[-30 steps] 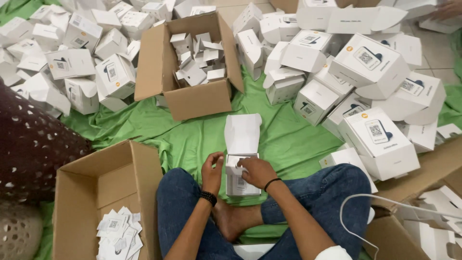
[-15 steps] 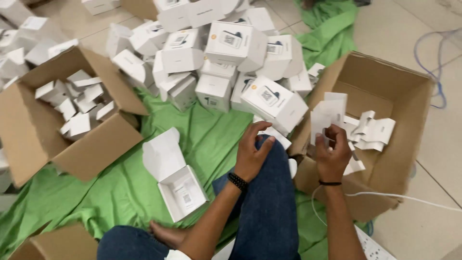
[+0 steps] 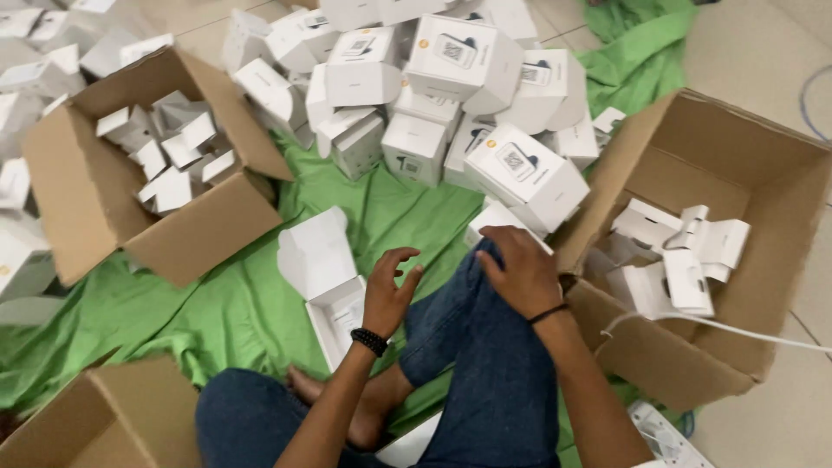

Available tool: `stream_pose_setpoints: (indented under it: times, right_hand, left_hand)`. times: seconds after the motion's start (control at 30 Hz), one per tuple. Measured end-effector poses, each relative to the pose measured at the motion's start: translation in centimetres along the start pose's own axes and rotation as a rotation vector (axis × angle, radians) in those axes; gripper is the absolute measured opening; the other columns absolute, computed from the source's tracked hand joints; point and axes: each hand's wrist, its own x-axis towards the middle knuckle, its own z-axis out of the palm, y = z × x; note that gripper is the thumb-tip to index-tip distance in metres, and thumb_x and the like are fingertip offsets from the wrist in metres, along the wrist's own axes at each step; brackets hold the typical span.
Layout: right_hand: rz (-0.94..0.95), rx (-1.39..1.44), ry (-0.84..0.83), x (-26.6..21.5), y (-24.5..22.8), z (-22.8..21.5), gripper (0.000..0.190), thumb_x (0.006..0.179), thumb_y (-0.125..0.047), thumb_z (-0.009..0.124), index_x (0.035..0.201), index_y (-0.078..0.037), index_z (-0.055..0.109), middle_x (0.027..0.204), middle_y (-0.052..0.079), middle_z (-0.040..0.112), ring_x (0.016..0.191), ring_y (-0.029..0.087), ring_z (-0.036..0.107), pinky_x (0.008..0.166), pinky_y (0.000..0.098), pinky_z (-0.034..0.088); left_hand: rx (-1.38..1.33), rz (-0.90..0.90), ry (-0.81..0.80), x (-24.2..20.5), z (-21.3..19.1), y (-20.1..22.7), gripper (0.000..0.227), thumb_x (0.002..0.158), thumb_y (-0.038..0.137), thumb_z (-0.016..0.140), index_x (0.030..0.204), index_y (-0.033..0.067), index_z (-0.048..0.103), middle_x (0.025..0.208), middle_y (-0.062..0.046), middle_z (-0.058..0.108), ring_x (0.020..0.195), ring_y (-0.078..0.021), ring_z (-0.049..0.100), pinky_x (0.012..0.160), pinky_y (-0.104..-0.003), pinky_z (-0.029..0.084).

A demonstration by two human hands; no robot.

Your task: The person packages electronic handheld devices into individual retail boxes with documentation and places them into larger shipping cartons.

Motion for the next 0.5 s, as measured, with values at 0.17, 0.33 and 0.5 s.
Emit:
stream_pose_setpoints:
  times: [0.17,0.33,0.5]
  right_hand:
    - [-0.313,0.011,-0.26,2.6,-9.1,9.9,0.045,0.083,-0.023,0.077,0.124,-0.01,0.064,0.11,0.011,0.069,0.104,0.032,0.065,0.085,0.0457,0.054]
    - [-0.452,-0.154,-0.698,0.7,-10.9,22.2,0.051,0.078,-0.019,0.077,0.125,-0.01,0.059,0.109,0.011,0.067,0.103,0.032,0.064,0.082,0.0468,0.056]
    - [-0.515,-0.381,-0.844,-2.8,-8.6,32.5,0.036,0.079,-0.01,0.072,0.114,-0.006,0.064,0.116,0.012,0.067,0.108,0.031,0.066,0.082,0.0426,0.059]
  left_hand:
    - [0.023,-0.154,0.167,-5.3,-7.6,-5.5,0.027,0.097,0.021,0.065,0.12,0.0074,0.068,0.123,-0.008,0.07,0.113,-0.0229,0.067,0.089,-0.037,0.055]
    - [-0.042,-0.285,0.317,-9.5,-11.5,-9.8,0.027,0.096,0.019,0.065,0.12,0.0052,0.068,0.118,-0.008,0.073,0.107,-0.0188,0.069,0.084,-0.034,0.056]
    - [-0.178,-0.387,0.44,-11.0,-11.6,-15.9,0.022,0.099,0.017,0.064,0.115,0.0032,0.071,0.107,-0.009,0.077,0.102,-0.0171,0.071,0.091,-0.03,0.055]
